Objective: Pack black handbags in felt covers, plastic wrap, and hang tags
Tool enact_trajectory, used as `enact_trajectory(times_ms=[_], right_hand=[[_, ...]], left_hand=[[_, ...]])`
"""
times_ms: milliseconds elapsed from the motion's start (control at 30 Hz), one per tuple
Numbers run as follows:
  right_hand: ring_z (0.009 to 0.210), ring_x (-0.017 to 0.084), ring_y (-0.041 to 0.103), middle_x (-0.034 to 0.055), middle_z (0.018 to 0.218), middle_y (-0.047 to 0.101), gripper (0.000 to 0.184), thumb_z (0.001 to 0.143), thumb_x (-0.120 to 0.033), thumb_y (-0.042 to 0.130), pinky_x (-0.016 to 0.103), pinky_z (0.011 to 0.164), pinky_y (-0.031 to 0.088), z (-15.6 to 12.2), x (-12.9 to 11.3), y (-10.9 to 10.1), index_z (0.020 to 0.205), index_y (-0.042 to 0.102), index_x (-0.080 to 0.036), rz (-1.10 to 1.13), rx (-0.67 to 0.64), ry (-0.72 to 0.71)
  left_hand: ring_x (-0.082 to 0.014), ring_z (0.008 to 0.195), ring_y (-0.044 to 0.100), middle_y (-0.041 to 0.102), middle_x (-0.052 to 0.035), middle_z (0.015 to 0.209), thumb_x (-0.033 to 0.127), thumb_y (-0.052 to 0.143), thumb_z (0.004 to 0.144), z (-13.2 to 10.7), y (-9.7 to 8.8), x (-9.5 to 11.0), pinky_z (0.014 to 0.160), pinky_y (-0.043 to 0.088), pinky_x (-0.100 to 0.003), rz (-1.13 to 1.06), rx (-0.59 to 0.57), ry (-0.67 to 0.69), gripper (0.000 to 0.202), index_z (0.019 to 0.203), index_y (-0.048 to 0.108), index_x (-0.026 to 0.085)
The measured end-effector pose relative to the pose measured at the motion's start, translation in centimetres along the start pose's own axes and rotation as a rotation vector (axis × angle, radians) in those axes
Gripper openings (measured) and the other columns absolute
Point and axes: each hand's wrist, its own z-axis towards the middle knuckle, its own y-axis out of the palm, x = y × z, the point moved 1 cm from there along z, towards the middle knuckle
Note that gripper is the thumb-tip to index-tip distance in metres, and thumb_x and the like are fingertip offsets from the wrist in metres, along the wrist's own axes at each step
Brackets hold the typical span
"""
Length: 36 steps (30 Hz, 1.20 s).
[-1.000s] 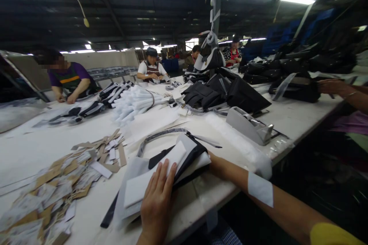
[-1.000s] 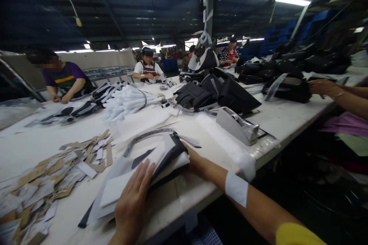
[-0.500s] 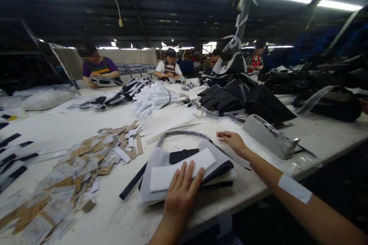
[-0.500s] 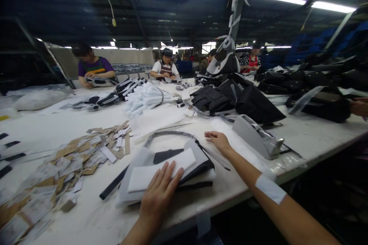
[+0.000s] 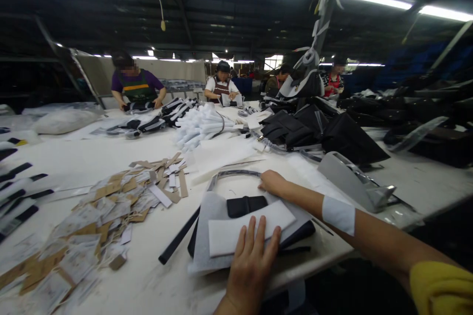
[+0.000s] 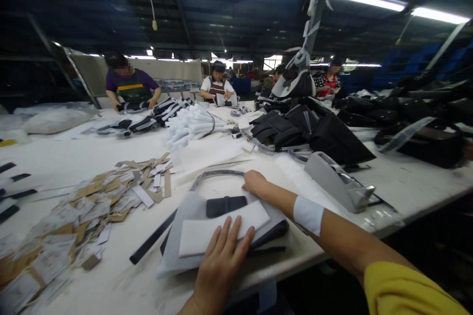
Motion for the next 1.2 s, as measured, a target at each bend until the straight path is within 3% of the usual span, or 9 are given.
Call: enact_trajectory(times_ms=[200, 400, 533, 633, 733, 900, 1067, 1133, 1200], right_hand=[[0.102, 0.021, 0.062, 0.0087, 0.122, 0.061, 0.028, 0.096, -0.035, 0.060, 0.041, 0.087, 0.055, 1.0, -0.6, 0.4, 0.119, 0.061, -0.018, -0.067, -0.037, 0.061], [0.086, 0.018, 0.068, 0.0048, 0.091, 0.070, 0.019, 0.090, -0.034, 0.065, 0.032, 0.079, 0.054, -0.8, -0.3, -0.2, 0.095, 0.063, -0.016, 0.165, -0.049, -0.028], [0.069, 0.020, 0.072, 0.0061, 0.074, 0.071, 0.035, 0.085, -0.049, 0.068, 0.030, 0.065, 0.056, -1.2, 0.1, -0.5, 0.084, 0.057, -0.016, 0.374, -0.117, -0.044], [0.083, 0.022, 0.074, 0.0130, 0.097, 0.073, 0.042, 0.084, -0.055, 0.067, 0.034, 0.076, 0.059, -0.5, -0.3, -1.3, 0.097, 0.057, -0.017, 0.505, -0.062, -0.132], [0.107, 0.021, 0.069, 0.0168, 0.134, 0.059, 0.042, 0.093, -0.048, 0.056, 0.037, 0.093, 0.055, 0.4, -1.3, -2.2, 0.123, 0.050, -0.020, 0.569, 0.068, -0.260], [0.124, 0.023, 0.058, 0.0074, 0.140, 0.058, 0.036, 0.089, -0.024, 0.062, 0.043, 0.114, 0.038, 0.1, -2.2, -3.9, 0.125, 0.062, -0.025, 0.418, 0.091, -0.514], [0.131, 0.021, 0.053, 0.0046, 0.131, 0.065, 0.042, 0.096, -0.006, 0.044, 0.057, 0.120, 0.020, -2.8, -2.2, -4.3, 0.128, 0.062, -0.027, -0.280, 0.083, -1.121], [0.134, 0.022, 0.049, 0.0021, 0.123, 0.070, 0.044, 0.094, -0.003, 0.044, 0.061, 0.120, 0.012, -3.5, -2.3, -4.3, 0.124, 0.065, -0.027, -0.288, 0.190, -1.108], [0.136, 0.025, 0.047, 0.0003, 0.116, 0.073, 0.041, 0.092, -0.004, 0.047, 0.064, 0.119, 0.009, -3.4, -2.3, -4.3, 0.116, 0.070, -0.029, -0.163, 0.229, -0.936]], left_hand=[[-0.0283, 0.131, 0.052, 0.055, -0.0072, 0.144, 0.029, 0.043, 0.102, 0.1, 0.4, 0.1, 0.104, 0.049, -0.041, -0.040, 0.107, -0.027, 0.043, 0.144, 0.048, 0.031], [-0.0281, 0.129, 0.055, 0.058, -0.0070, 0.141, 0.029, 0.045, 0.101, 0.3, 0.2, 0.1, 0.102, 0.050, -0.040, -0.046, 0.121, -0.030, 0.043, 0.143, 0.049, 0.030], [-0.0282, 0.131, 0.053, 0.057, -0.0065, 0.141, 0.026, 0.043, 0.101, 0.1, 0.4, 0.2, 0.103, 0.049, -0.040, -0.072, 0.149, -0.050, 0.042, 0.142, 0.050, 0.032], [-0.0276, 0.131, 0.053, 0.057, -0.0064, 0.142, 0.027, 0.044, 0.101, 0.1, 0.3, 0.1, 0.103, 0.049, -0.039, -0.068, 0.121, -0.046, 0.042, 0.142, 0.050, 0.032], [-0.0268, 0.130, 0.054, 0.057, -0.0067, 0.141, 0.030, 0.046, 0.100, 0.3, 0.0, -0.1, 0.104, 0.049, -0.038, -0.054, 0.121, -0.033, 0.042, 0.143, 0.049, 0.032], [-0.0255, 0.128, 0.056, 0.060, -0.0057, 0.138, 0.029, 0.044, 0.101, 0.7, -0.3, -0.2, 0.107, 0.045, -0.037, -0.055, 0.146, -0.033, 0.039, 0.139, 0.053, 0.032], [-0.0252, 0.126, 0.058, 0.063, -0.0056, 0.135, 0.028, 0.043, 0.102, 0.9, -0.6, -0.3, 0.108, 0.042, -0.038, -0.053, 0.156, -0.028, 0.038, 0.138, 0.055, 0.031], [-0.0252, 0.126, 0.058, 0.063, -0.0060, 0.134, 0.027, 0.044, 0.101, 1.0, -0.6, -0.3, 0.108, 0.043, -0.037, -0.054, 0.151, -0.025, 0.038, 0.138, 0.055, 0.030], [-0.0257, 0.125, 0.058, 0.063, -0.0063, 0.134, 0.026, 0.043, 0.102, 1.0, -0.7, -0.3, 0.107, 0.044, -0.038, -0.061, 0.140, -0.025, 0.038, 0.138, 0.056, 0.030]])
